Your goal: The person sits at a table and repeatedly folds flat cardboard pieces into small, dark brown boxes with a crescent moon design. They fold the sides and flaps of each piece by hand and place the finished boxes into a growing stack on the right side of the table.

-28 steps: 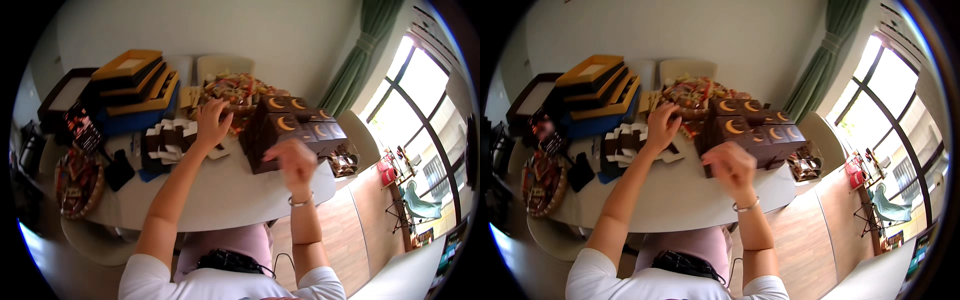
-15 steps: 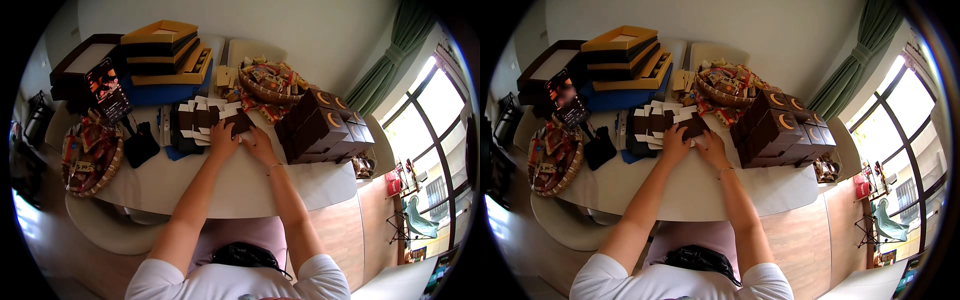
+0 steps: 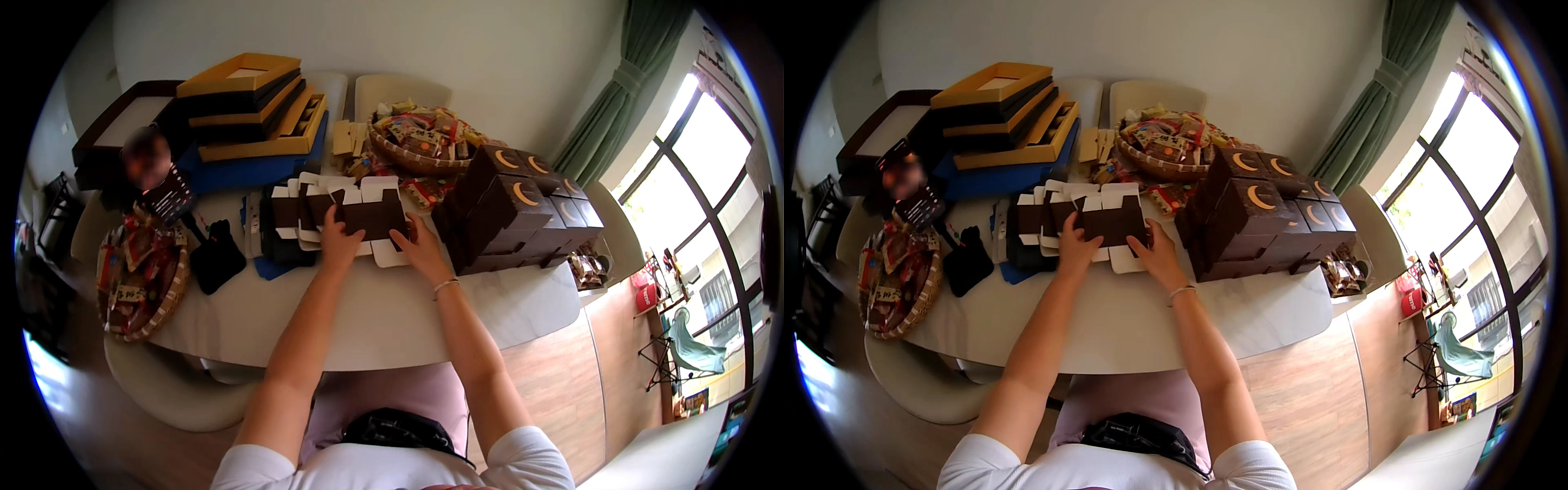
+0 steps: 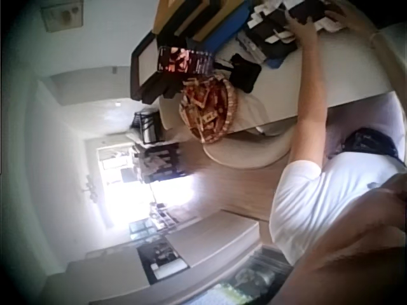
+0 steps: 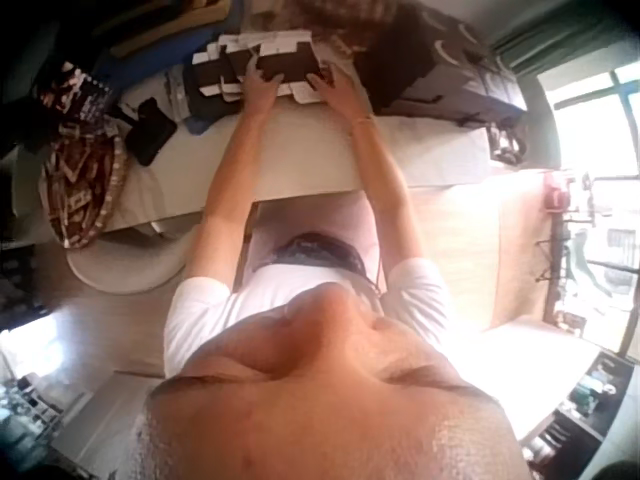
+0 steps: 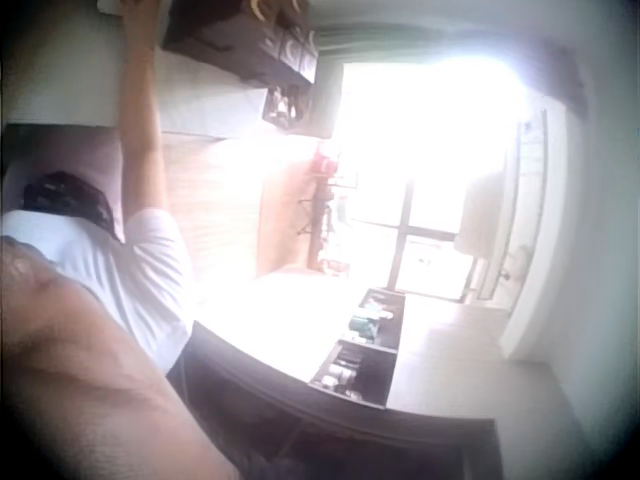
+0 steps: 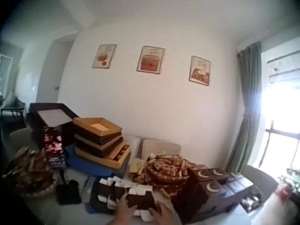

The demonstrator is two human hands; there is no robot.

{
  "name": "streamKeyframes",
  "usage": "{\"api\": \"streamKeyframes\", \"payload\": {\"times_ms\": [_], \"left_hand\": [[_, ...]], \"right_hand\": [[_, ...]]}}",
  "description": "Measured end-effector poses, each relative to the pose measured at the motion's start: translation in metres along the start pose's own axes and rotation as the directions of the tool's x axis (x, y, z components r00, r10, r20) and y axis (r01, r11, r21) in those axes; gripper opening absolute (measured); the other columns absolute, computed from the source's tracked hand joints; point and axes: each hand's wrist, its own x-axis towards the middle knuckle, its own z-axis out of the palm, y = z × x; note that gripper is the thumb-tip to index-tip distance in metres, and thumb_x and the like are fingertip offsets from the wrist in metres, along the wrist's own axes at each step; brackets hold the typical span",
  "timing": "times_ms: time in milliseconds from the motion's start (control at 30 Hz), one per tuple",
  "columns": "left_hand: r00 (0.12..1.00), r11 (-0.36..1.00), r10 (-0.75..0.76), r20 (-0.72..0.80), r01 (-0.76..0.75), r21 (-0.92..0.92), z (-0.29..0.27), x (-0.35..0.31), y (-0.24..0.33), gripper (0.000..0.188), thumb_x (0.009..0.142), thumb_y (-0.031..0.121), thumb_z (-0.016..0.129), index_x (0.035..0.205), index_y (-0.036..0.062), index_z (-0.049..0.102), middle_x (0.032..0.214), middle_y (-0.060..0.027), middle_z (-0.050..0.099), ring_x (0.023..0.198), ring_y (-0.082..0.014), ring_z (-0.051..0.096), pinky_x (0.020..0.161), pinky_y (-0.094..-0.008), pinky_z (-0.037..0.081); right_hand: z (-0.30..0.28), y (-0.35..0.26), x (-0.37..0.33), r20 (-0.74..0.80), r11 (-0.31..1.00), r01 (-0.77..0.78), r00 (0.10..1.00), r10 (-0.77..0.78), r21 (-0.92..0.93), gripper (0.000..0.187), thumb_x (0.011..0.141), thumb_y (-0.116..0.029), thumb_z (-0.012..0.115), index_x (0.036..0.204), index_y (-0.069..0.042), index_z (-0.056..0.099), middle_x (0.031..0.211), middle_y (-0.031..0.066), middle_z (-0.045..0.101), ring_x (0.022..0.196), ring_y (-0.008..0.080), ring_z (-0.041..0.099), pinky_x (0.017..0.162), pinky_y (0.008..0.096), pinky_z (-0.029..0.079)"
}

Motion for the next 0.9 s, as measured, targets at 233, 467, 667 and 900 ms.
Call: {"api": "streamKeyframes", "payload": {"times_ms": [233, 467, 667, 900], "left_hand": [[0.994, 0.921, 0.046, 0.104, -0.002, -0.390, 0.016, -0.005, -0.019, 0.050, 0.096, 0.026, 0.065, 0.138, 0.0026, 0.049, 0.126, -0.0112, 0.062, 0.106, -0.0193, 0.064, 0.082, -0.0300, 0.052], [0.939, 0.911, 0.148, 0.310, -0.008, -0.411, 0.016, -0.007, -0.007, 0.035, 0.104, 0.036, 0.051, 0.110, 0.0034, 0.062, 0.097, 0.0022, 0.064, 0.084, -0.0056, 0.058, 0.072, -0.0231, 0.047], [0.789, 0.853, 0.502, 0.354, -0.382, -0.356, 0.028, -0.027, -0.008, 0.048, 0.106, 0.040, 0.045, 0.134, 0.0023, 0.050, 0.118, -0.0083, 0.062, 0.110, -0.0134, 0.055, 0.093, -0.0276, 0.042], [0.733, 0.827, 0.552, 0.398, -0.419, -0.375, 0.034, -0.040, 0.000, 0.071, 0.096, 0.028, 0.064, 0.149, 0.0009, 0.028, 0.133, -0.0182, 0.056, 0.124, -0.0234, 0.051, 0.107, -0.0357, 0.038]], "right_hand": [[-0.004, -0.019, -0.003, 0.033, 0.947, -0.069, 0.998, 0.062, 0.315, 0.045, 0.095, -0.030, 0.068, 0.129, -0.002, 0.056, 0.119, 0.0065, 0.065, 0.102, 0.0142, 0.062, 0.087, 0.0280, 0.050], [-0.030, -0.021, -0.001, -0.053, 0.900, -0.088, 0.991, 0.122, 0.427, 0.039, 0.100, -0.034, 0.060, 0.120, -0.001, 0.061, 0.118, 0.0010, 0.063, 0.110, 0.0062, 0.054, 0.092, 0.0200, 0.041], [-0.023, -0.040, -0.007, -0.172, 0.930, 0.101, 0.984, -0.041, 0.354, 0.066, 0.098, -0.043, 0.060, 0.142, 0.001, 0.039, 0.136, 0.0127, 0.051, 0.125, 0.0202, 0.047, 0.105, 0.0287, 0.036], [-0.021, -0.021, -0.007, -0.057, 0.878, 0.053, 0.998, -0.029, 0.476, 0.083, 0.097, -0.053, 0.056, 0.152, 0.002, 0.027, 0.151, 0.0151, 0.040, 0.138, 0.0250, 0.038, 0.114, 0.0318, 0.030]]}}
